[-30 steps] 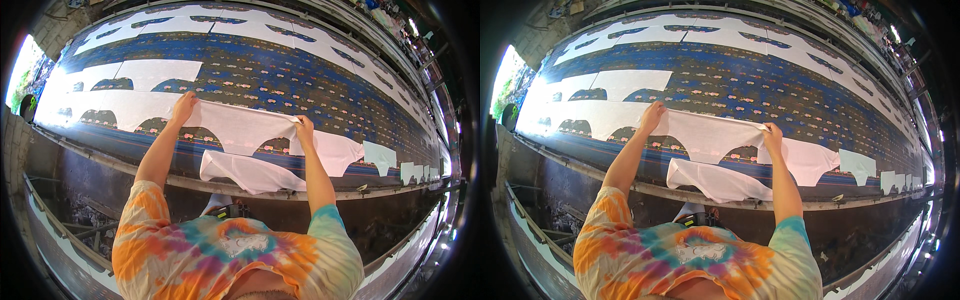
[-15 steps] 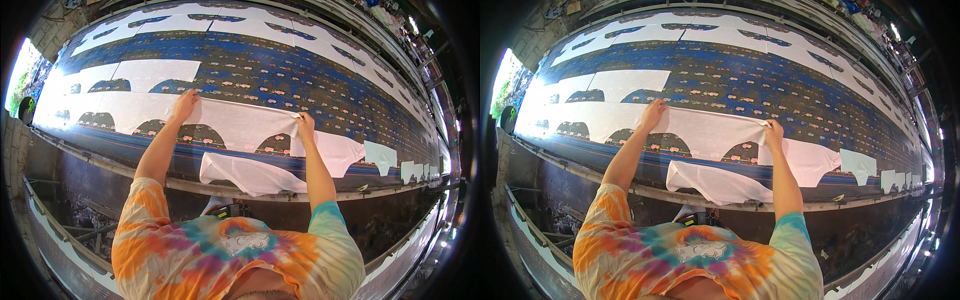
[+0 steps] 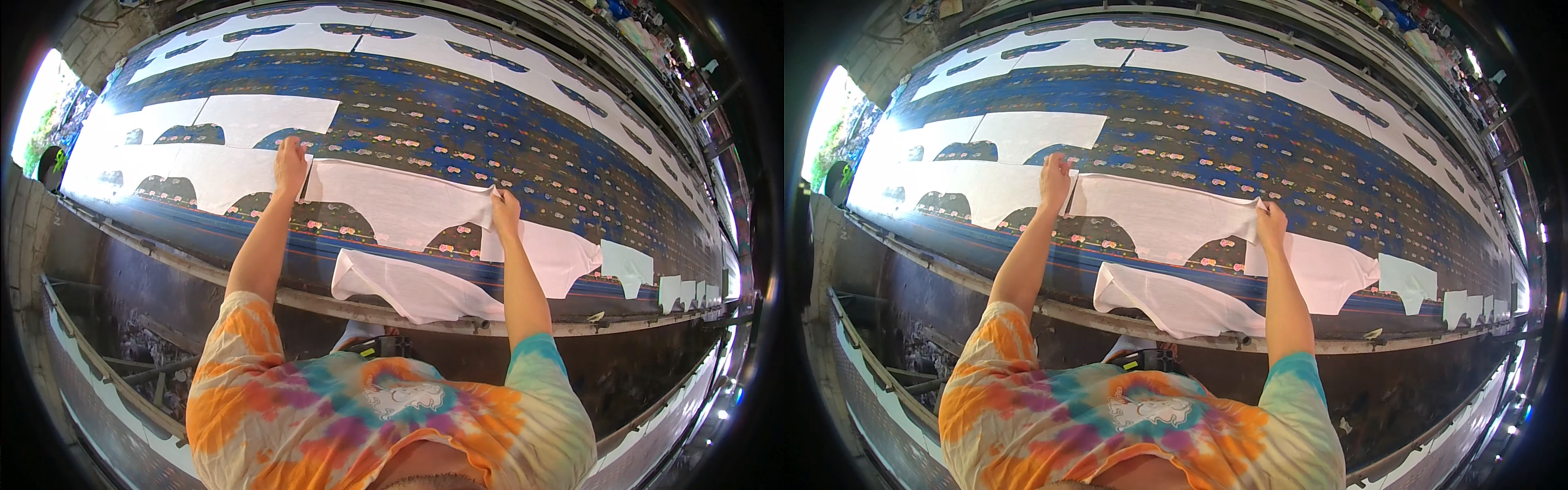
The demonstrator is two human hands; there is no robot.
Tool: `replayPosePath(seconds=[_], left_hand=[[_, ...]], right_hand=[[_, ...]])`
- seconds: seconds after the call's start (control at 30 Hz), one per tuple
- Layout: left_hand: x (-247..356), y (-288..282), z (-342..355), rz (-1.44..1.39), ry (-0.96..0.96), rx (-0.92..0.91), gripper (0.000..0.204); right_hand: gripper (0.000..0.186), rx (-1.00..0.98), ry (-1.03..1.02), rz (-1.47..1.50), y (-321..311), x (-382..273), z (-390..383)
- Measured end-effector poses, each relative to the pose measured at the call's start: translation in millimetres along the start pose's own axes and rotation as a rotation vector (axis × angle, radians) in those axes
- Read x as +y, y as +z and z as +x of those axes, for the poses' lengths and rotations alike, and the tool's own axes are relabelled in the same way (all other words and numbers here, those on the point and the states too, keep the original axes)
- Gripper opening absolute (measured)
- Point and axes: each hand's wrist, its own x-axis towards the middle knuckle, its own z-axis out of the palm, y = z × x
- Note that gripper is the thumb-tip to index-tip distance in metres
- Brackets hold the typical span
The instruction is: The person repeatedly picks up white fabric pieces from a patterned surface, folds them in half, and places them back down in a row. The person handles the items one at a time throughout the clip.
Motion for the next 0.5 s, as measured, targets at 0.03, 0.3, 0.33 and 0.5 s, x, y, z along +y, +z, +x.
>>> replayPosePath(seconds=[0.03,0.3,0.33,0.5], left_hand=[[0.7,-2.8,-5.0,-0.008,0.023,-0.017,0.016],[34.2,-5.2,-61.8,-0.081,0.492,-0.497,0.033],[35.2,-0.4,-62.1,-0.069,0.495,-0.483,0.039],[69.0,42.5,-74.4,0.510,0.215,-0.455,0.074]], right_hand=[[0.024,0.004,-0.009,-0.004,0.1,2.4,-0.7],[0.026,-0.016,0.057,0.003,-1.2,3.0,1.1],[0.026,-0.014,0.045,0.021,-1.1,2.1,1.2],[0.026,-0.034,0.086,0.064,-1.6,-6.0,2.2]])
